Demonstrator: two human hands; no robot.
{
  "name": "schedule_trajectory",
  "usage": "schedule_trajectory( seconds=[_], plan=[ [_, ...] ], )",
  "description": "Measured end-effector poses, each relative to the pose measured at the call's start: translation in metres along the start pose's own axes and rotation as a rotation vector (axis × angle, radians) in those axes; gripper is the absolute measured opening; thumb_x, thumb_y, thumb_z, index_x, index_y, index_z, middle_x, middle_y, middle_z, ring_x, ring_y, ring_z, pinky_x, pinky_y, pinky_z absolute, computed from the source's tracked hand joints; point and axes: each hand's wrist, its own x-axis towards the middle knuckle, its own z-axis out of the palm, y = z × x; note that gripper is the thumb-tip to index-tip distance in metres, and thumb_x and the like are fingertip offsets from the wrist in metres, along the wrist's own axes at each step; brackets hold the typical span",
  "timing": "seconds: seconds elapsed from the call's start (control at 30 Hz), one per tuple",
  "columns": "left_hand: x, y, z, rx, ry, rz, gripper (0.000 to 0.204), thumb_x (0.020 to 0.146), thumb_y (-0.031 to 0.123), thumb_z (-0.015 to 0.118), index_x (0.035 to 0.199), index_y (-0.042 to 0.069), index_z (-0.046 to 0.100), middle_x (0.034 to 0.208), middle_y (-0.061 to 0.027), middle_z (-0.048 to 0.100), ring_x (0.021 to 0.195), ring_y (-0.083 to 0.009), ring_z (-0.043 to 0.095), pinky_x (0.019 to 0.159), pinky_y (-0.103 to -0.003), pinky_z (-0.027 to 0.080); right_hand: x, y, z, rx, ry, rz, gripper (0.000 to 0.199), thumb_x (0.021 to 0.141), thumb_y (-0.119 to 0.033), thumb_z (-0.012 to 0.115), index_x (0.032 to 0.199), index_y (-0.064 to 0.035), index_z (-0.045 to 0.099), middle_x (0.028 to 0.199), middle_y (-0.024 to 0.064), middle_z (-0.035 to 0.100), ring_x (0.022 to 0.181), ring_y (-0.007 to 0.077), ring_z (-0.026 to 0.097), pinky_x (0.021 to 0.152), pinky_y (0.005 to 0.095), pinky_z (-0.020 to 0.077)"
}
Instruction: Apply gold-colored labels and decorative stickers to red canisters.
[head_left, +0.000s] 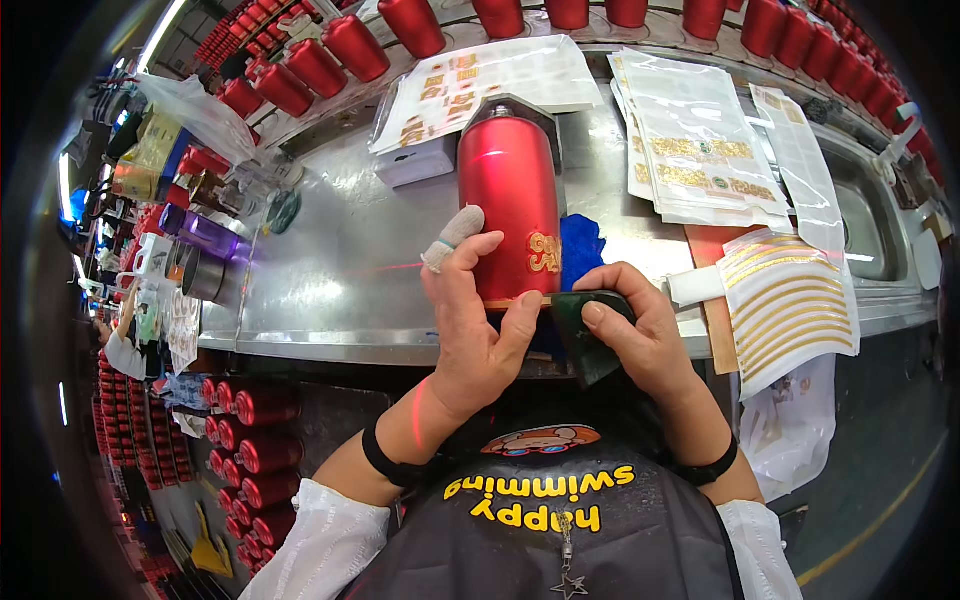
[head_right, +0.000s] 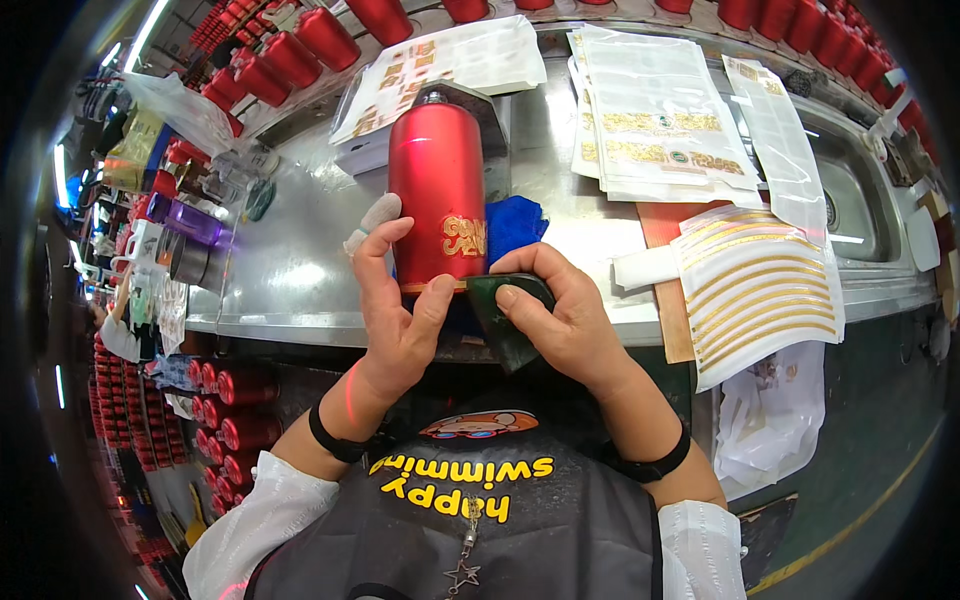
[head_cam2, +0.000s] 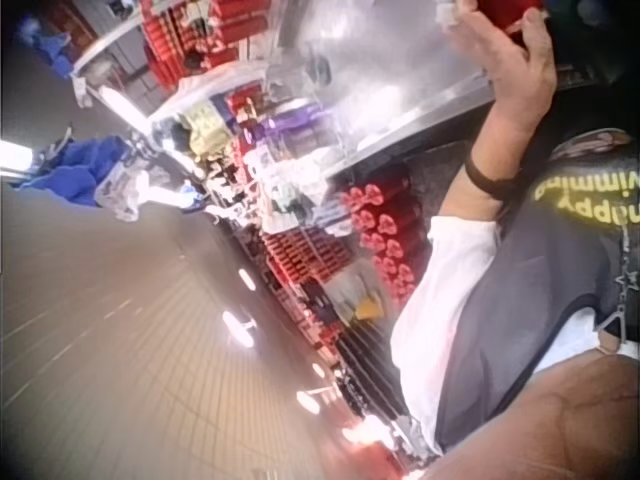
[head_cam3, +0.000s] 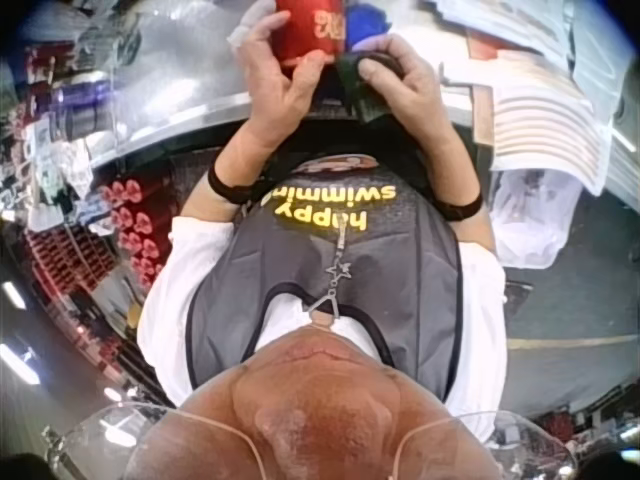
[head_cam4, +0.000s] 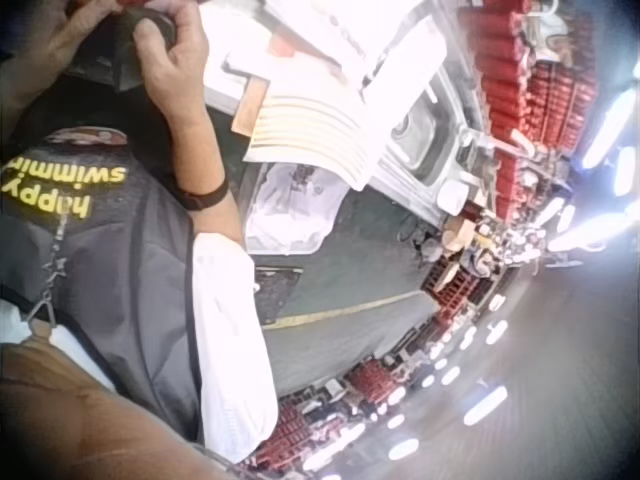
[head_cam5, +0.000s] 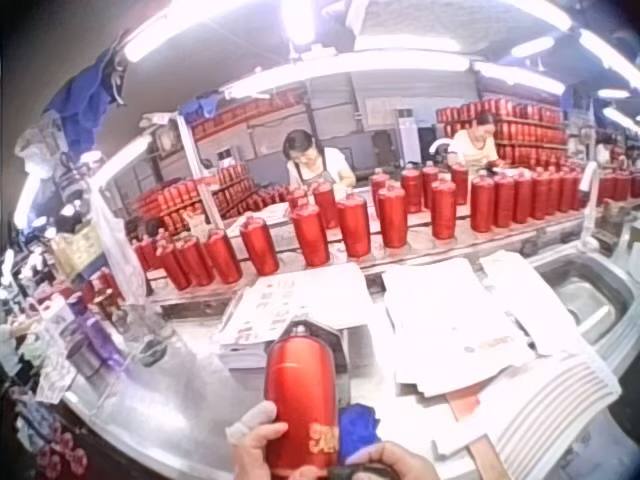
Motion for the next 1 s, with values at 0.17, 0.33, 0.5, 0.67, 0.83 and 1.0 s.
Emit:
schedule_trajectory(
  seconds=[0.17,0.33,0.5,0.67,0.83,1.0],
  plan=[
    [0.002,0.002,0.003,0.085,0.005,0.033,0.054,0.085,0.015,0.066,0.131,0.002,0.041,0.139,-0.0246,0.039,0.124,-0.0368,0.038,0.107,-0.045,0.024,0.0,-0.001,0.002,0.009,0.0,-0.003,0.019,0.091,-0.011,0.061,0.107,-0.0009,0.059,0.092,0.0016,0.061,0.084,0.0067,0.055,0.076,0.0226,0.0466],
    [-0.008,-0.005,-0.004,-0.058,0.077,0.058,0.049,0.086,0.015,0.066,0.128,0.003,0.045,0.134,-0.0216,0.046,0.123,-0.0355,0.039,0.107,-0.047,0.024,0.0,0.001,0.001,-0.036,0.034,0.013,0.019,0.091,-0.012,0.061,0.107,-0.0008,0.059,0.092,0.0024,0.061,0.083,0.0074,0.055,0.075,0.0231,0.047],
    [-0.024,-0.015,-0.017,0.403,0.079,0.47,0.03,0.081,0.018,0.071,0.11,0.016,0.061,0.099,-0.0029,0.064,0.118,-0.0277,0.047,0.106,-0.053,0.024,0.0,0.0,-0.001,-0.019,0.036,0.023,0.02,0.09,-0.012,0.06,0.107,-0.0005,0.059,0.091,0.0032,0.062,0.082,0.0077,0.055,0.075,0.0237,0.0472],
    [-0.018,-0.018,-0.019,0.586,0.029,0.675,0.025,0.082,0.016,0.062,0.107,0.023,0.066,0.087,0.0077,0.063,0.116,-0.0213,0.05,0.107,-0.052,0.022,-0.001,0.004,0.0,-0.014,0.053,-0.005,0.02,0.09,-0.012,0.06,0.107,-0.0003,0.059,0.09,0.0036,0.062,0.083,0.0078,0.055,0.074,0.0242,0.0475],
    [-0.011,-0.006,-0.014,0.615,-0.1,0.714,0.03,0.081,0.013,0.066,0.109,0.022,0.065,0.093,0.0054,0.069,0.121,-0.0242,0.049,0.109,-0.052,0.019,-0.004,0.004,-0.002,-0.07,0.076,-0.015,0.021,0.091,-0.012,0.06,0.108,0.0,0.059,0.088,0.0028,0.062,0.08,0.0075,0.055,0.072,0.0241,0.0476],
    [-0.012,-0.005,-0.019,0.376,-0.044,0.567,0.038,0.074,0.008,0.069,0.111,0.018,0.065,0.113,-0.0067,0.066,0.126,-0.027,0.045,0.108,-0.052,0.023,0.001,-0.007,0.006,-0.124,0.252,-0.037,0.019,0.091,-0.014,0.061,0.105,-0.0007,0.059,0.084,0.0016,0.063,0.076,0.0074,0.056,0.068,0.0247,0.0472]
  ],
)
